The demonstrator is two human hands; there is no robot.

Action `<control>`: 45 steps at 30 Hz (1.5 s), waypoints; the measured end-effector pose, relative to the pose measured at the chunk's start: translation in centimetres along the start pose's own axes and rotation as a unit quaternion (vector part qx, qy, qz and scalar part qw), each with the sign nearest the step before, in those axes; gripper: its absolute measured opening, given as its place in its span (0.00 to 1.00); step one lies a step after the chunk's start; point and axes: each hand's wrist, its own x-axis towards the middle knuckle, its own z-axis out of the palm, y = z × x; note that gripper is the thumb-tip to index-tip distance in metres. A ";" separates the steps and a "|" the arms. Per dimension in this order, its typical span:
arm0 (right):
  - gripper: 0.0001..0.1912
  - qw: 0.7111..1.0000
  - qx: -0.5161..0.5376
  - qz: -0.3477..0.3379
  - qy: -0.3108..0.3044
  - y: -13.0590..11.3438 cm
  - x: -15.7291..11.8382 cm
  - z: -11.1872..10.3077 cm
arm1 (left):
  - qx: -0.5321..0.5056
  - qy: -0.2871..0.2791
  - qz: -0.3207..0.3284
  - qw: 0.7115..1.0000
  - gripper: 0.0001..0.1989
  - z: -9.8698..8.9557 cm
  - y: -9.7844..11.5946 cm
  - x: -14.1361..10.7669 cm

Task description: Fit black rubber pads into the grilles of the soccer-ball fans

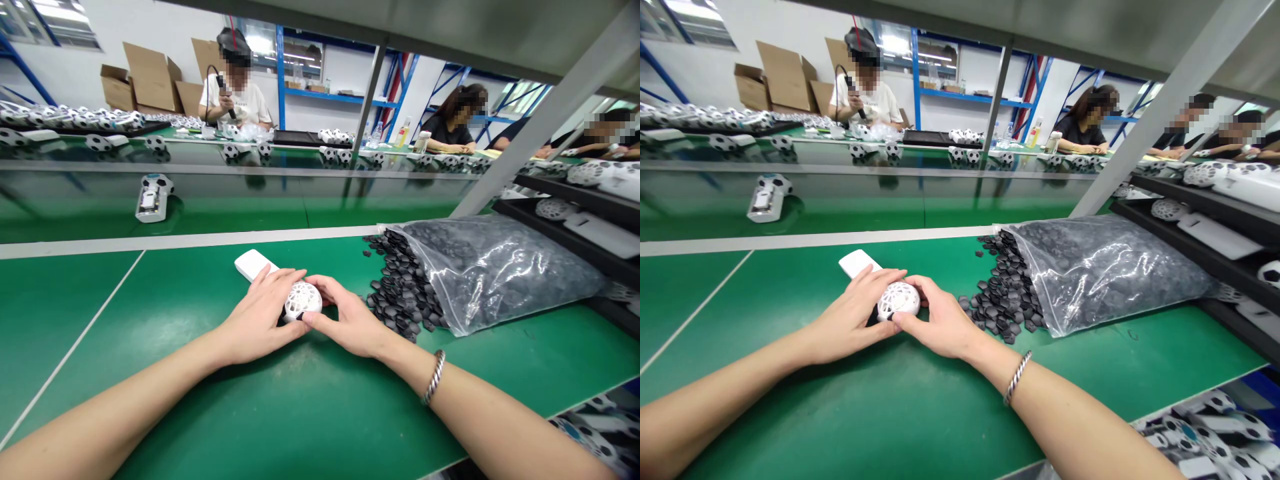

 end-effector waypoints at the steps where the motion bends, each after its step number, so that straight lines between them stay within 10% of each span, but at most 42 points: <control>1: 0.24 1.000 -0.004 -0.003 0.000 0.0 0.0 0.0 | 0.001 -0.001 -0.001 1.000 0.32 0.0 0.0 0.0; 45: 0.23 0.999 -0.022 0.011 0.027 0.3 0.2 0.4 | -0.023 -0.016 -0.007 1.000 0.29 -0.3 0.3 0.1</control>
